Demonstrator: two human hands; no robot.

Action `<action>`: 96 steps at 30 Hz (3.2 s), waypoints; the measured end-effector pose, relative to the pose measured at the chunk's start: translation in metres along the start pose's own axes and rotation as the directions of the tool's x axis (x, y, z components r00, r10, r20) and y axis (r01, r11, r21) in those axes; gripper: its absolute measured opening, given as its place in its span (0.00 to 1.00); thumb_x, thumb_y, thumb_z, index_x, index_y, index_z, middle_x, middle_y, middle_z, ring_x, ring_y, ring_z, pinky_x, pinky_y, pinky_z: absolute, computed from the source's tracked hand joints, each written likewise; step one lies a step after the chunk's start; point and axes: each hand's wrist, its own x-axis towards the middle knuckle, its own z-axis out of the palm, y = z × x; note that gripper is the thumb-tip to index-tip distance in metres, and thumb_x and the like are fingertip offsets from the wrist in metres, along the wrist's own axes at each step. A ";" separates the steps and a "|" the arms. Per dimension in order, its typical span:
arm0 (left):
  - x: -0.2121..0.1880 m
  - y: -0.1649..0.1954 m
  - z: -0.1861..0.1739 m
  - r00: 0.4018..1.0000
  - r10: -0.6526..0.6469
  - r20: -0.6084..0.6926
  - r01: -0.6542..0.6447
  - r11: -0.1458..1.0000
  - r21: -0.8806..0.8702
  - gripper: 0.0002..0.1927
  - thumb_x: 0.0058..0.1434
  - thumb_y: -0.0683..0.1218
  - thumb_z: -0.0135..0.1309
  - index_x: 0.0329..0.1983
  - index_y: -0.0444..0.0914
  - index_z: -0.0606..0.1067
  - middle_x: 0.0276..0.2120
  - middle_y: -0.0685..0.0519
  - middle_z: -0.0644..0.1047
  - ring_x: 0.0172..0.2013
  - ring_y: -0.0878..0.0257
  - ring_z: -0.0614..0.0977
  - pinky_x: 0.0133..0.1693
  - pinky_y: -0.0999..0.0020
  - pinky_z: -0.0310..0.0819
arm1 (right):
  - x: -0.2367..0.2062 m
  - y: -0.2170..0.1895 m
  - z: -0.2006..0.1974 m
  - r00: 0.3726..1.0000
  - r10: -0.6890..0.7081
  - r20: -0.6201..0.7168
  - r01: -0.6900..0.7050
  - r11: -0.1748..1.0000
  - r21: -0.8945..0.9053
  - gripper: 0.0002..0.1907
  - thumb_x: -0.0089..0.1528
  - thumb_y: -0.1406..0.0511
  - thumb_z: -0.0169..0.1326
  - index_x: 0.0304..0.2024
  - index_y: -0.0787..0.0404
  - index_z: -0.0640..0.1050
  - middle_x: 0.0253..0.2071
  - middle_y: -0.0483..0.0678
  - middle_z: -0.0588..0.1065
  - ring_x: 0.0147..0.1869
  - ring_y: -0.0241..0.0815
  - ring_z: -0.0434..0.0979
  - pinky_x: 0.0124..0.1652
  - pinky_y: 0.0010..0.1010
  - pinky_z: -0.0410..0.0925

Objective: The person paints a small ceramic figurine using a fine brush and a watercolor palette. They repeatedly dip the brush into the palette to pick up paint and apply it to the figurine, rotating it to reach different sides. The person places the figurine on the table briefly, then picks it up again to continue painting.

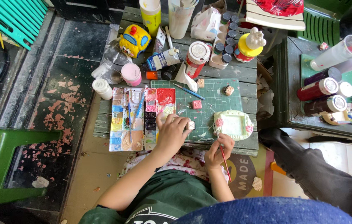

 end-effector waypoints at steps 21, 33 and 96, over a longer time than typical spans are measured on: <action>-0.029 -0.021 -0.021 0.958 -0.124 -0.259 0.007 0.911 -0.413 0.19 0.58 0.52 0.68 0.51 0.46 0.78 0.48 0.59 0.81 0.53 0.61 0.80 0.64 0.53 0.52 | -0.009 0.011 -0.003 1.000 0.014 0.006 -0.014 0.999 0.028 0.10 0.66 0.78 0.45 0.48 0.62 0.68 0.49 0.54 0.74 0.55 0.50 0.72 0.58 0.39 0.67; -0.048 0.000 -0.069 0.856 -0.088 -0.509 0.039 0.994 -0.105 0.20 0.53 0.52 0.73 0.43 0.44 0.76 0.40 0.61 0.79 0.45 0.61 0.79 0.65 0.48 0.47 | -0.017 0.014 -0.006 0.999 0.031 0.009 -0.032 0.999 0.012 0.08 0.68 0.76 0.45 0.48 0.63 0.68 0.50 0.55 0.70 0.58 0.50 0.70 0.61 0.40 0.67; -0.075 0.001 -0.031 0.940 -0.238 0.243 0.274 0.107 -0.956 0.22 0.63 0.40 0.62 0.60 0.32 0.76 0.53 0.51 0.80 0.53 0.66 0.78 0.57 0.66 0.72 | -0.007 -0.050 -0.032 0.768 0.437 0.467 -0.640 0.528 0.559 0.08 0.69 0.75 0.50 0.45 0.63 0.65 0.45 0.56 0.73 0.34 0.40 0.75 0.38 0.30 0.71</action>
